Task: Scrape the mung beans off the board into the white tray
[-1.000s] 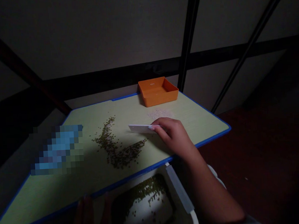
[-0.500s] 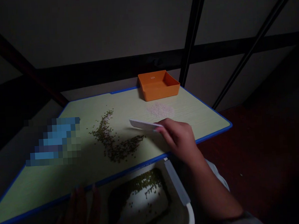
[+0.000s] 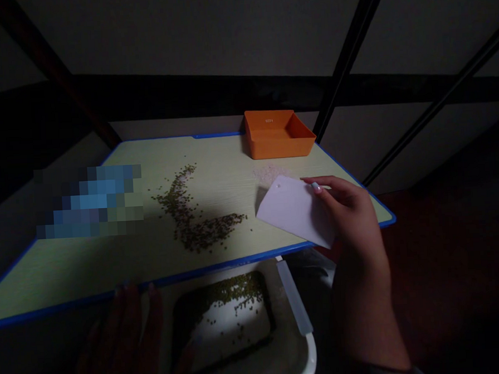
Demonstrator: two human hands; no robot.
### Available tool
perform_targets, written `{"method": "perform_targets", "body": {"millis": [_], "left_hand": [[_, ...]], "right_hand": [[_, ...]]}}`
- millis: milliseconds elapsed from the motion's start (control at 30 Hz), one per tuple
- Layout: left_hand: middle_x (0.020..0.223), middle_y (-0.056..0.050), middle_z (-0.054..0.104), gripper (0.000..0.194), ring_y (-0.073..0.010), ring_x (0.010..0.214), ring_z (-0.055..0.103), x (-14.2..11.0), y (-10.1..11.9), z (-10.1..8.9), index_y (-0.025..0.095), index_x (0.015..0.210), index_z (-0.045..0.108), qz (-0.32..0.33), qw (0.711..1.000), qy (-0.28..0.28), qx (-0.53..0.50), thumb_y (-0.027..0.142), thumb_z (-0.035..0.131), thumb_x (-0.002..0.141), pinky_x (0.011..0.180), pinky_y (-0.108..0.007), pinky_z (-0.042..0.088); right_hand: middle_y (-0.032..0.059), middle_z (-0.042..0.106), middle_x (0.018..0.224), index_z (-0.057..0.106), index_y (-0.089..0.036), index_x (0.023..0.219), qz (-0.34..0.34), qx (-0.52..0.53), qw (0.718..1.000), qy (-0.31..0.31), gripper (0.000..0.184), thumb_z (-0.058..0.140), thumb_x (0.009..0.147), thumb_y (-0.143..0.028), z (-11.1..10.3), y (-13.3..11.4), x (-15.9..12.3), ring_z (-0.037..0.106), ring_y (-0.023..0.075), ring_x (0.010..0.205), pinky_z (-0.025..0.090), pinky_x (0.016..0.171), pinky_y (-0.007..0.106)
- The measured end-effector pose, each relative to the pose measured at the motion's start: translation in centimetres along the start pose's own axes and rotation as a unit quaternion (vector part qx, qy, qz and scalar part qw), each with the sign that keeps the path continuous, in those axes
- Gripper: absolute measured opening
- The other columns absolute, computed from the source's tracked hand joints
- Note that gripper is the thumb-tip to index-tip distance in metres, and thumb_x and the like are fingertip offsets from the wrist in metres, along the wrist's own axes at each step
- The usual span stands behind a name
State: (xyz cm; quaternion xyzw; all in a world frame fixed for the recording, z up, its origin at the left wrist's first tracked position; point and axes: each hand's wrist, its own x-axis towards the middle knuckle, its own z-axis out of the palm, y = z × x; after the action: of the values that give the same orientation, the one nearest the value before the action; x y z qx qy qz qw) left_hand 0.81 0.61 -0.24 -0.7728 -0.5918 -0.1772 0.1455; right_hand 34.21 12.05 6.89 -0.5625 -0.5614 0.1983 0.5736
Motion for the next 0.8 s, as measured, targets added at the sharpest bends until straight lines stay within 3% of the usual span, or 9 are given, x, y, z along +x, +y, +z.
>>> {"method": "perform_targets", "body": {"millis": [167,300,500,700,800], "left_hand": [[0.165,-0.004,0.002,0.072,-0.0348,0.149,0.019,0.0,0.3,-0.3,0.025,0.147,0.007,-0.015,1.0,-0.016,0.015,0.05,0.034,0.086,0.117,-0.063,0.029],[0.165,-0.005,-0.001,0.076,-0.0324,0.15,0.016,-0.2,0.0,-0.7,0.022,0.147,0.006,0.011,0.998,-0.038,0.049,0.047,0.041,0.085,0.119,-0.058,0.027],[0.163,-0.012,0.016,0.076,-0.0317,0.149,0.02,-0.4,-0.2,-0.6,0.021,0.147,0.007,0.004,0.997,-0.048,0.064,0.05,0.04,0.085,0.118,-0.056,0.03],[0.164,-0.013,0.006,0.077,-0.0277,0.152,0.008,-0.6,-0.6,-0.5,0.011,0.145,0.019,0.048,0.996,-0.022,0.065,0.057,0.034,0.085,0.123,-0.043,0.01],[0.164,-0.014,0.006,0.08,-0.0274,0.152,0.006,-0.6,-0.8,-0.5,0.01,0.144,0.019,0.048,0.997,-0.025,0.056,0.061,0.033,0.084,0.123,-0.041,0.009]], "right_hand": [[0.0035,0.077,0.087,0.076,-0.021,0.091,0.006,0.033,0.999,-0.036,0.015,0.064,0.084,-0.026,1.0,-0.4,-0.3,0.068,0.0171,0.079,0.053,0.069,0.031],[0.0027,0.077,0.088,0.077,-0.023,0.091,-0.002,0.039,0.997,-0.065,0.015,0.063,0.085,-0.025,1.8,-0.9,-0.7,0.069,0.0171,0.08,0.053,0.069,0.031],[0.003,0.078,0.096,0.076,-0.025,0.092,-0.029,0.052,0.994,-0.094,0.017,0.06,0.088,-0.026,3.2,-1.1,-1.5,0.07,0.0177,0.083,0.054,0.071,0.033],[0.001,0.079,0.095,0.077,-0.027,0.093,-0.027,0.061,0.989,-0.129,0.017,0.06,0.089,-0.026,4.1,-2.4,-2.6,0.071,0.0168,0.083,0.055,0.072,0.032],[0.0009,0.079,0.094,0.077,-0.028,0.093,-0.018,0.07,0.987,-0.145,0.016,0.061,0.089,-0.027,4.1,-3.1,-3.2,0.071,0.0174,0.082,0.056,0.073,0.033]]}}
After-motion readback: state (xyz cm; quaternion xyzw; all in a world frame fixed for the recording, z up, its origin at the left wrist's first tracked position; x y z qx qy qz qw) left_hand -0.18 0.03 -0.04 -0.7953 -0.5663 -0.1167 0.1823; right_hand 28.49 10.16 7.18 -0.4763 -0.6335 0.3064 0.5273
